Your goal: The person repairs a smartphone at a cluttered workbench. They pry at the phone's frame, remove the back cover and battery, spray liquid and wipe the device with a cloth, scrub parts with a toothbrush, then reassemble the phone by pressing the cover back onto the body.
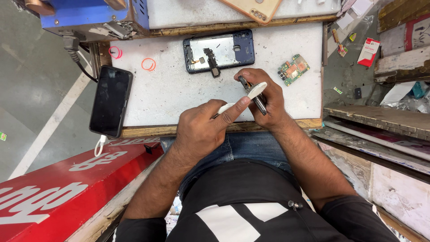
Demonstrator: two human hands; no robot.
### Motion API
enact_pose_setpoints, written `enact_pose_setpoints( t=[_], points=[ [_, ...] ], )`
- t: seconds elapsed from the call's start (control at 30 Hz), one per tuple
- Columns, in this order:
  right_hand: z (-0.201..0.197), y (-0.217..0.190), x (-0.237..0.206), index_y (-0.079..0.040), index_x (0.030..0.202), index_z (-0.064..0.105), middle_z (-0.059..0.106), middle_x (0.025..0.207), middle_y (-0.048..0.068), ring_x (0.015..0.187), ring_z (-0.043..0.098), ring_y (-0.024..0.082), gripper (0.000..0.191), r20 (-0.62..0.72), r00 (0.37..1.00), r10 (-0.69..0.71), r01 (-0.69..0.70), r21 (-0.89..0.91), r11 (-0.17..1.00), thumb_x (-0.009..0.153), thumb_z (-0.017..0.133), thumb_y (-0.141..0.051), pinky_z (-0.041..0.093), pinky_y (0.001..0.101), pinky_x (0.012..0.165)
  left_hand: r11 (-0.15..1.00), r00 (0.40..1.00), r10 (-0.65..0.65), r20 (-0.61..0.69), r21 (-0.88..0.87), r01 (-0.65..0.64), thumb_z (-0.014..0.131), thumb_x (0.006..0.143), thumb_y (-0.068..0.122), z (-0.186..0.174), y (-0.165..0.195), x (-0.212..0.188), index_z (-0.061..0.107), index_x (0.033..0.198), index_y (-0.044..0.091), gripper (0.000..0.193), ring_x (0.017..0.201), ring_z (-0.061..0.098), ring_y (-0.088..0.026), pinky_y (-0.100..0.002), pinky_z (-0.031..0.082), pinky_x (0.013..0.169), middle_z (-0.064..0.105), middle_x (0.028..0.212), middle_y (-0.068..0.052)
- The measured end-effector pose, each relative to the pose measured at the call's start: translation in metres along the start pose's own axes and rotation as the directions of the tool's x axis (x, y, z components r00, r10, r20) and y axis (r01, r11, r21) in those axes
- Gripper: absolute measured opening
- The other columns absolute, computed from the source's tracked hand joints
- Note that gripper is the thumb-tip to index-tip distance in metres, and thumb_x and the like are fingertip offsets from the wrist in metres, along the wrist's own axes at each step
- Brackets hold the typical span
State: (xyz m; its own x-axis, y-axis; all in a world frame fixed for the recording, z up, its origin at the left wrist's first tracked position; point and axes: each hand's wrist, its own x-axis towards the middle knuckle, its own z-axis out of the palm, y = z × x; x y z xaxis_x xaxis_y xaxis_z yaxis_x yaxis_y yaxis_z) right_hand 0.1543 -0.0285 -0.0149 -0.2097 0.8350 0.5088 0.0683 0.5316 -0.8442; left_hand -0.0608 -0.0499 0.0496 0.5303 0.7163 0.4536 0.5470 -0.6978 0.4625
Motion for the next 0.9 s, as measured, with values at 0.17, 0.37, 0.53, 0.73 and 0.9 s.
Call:
enact_pose_setpoints(
  t=[0.17,0.37,0.53,0.73,0.9],
  points=[
    [0.001,0.000,-0.001,-0.012,0.148,0.049,0.063,0.135,0.019,0.130,0.065,0.028,0.050,-0.007,0.999,0.033,-0.033,-0.018,0.999,0.102,0.058,0.007,0.059,0.0403,0.109,0.995,0.999,-0.038,0.025,-0.087,0.040,0.067,0.097,-0.006,0.002,0.003,-0.002,0.040,0.160,0.033,0.078,0.071,0.064,-0.013,-0.028,0.058,0.060,0.066,0.099,-0.007],
    [0.001,0.000,-0.001,-0.011,0.148,0.049,0.064,0.133,0.019,0.128,0.066,0.029,0.049,-0.018,1.000,0.017,-0.017,-0.021,1.000,0.103,0.059,0.006,0.058,0.0407,0.108,0.983,0.994,-0.083,0.070,-0.158,0.094,0.066,0.094,-0.007,0.002,0.010,-0.003,0.039,0.161,0.028,0.080,0.070,0.064,-0.014,-0.028,0.061,0.061,0.063,0.094,-0.007],
    [0.002,0.000,0.001,-0.011,0.147,0.050,0.065,0.132,0.018,0.127,0.066,0.029,0.047,-0.025,1.000,0.014,-0.016,-0.057,0.998,0.103,0.057,0.005,0.060,0.0423,0.111,0.987,0.994,-0.075,0.074,-0.137,0.085,0.068,0.097,-0.003,-0.001,0.015,-0.001,0.039,0.160,0.027,0.076,0.069,0.064,-0.014,-0.030,0.061,0.062,0.062,0.093,-0.006],
    [0.001,-0.003,0.000,-0.011,0.147,0.050,0.064,0.133,0.019,0.128,0.066,0.029,0.050,-0.024,0.999,0.026,-0.027,-0.052,0.998,0.101,0.056,0.006,0.060,0.0413,0.109,0.993,0.992,-0.089,0.093,-0.063,0.095,0.068,0.098,-0.002,-0.007,0.019,0.001,0.043,0.157,0.025,0.070,0.065,0.064,-0.013,-0.028,0.060,0.055,0.063,0.092,-0.007],
    [0.002,-0.002,0.001,-0.010,0.147,0.050,0.065,0.133,0.018,0.129,0.066,0.028,0.047,-0.032,0.999,0.008,-0.009,-0.026,1.000,0.103,0.055,0.006,0.058,0.0431,0.114,0.959,0.989,-0.135,0.063,-0.242,0.147,0.064,0.106,0.003,-0.010,0.019,0.001,0.040,0.161,0.023,0.063,0.071,0.067,-0.012,-0.026,0.063,0.062,0.065,0.092,-0.006]
  ],
)
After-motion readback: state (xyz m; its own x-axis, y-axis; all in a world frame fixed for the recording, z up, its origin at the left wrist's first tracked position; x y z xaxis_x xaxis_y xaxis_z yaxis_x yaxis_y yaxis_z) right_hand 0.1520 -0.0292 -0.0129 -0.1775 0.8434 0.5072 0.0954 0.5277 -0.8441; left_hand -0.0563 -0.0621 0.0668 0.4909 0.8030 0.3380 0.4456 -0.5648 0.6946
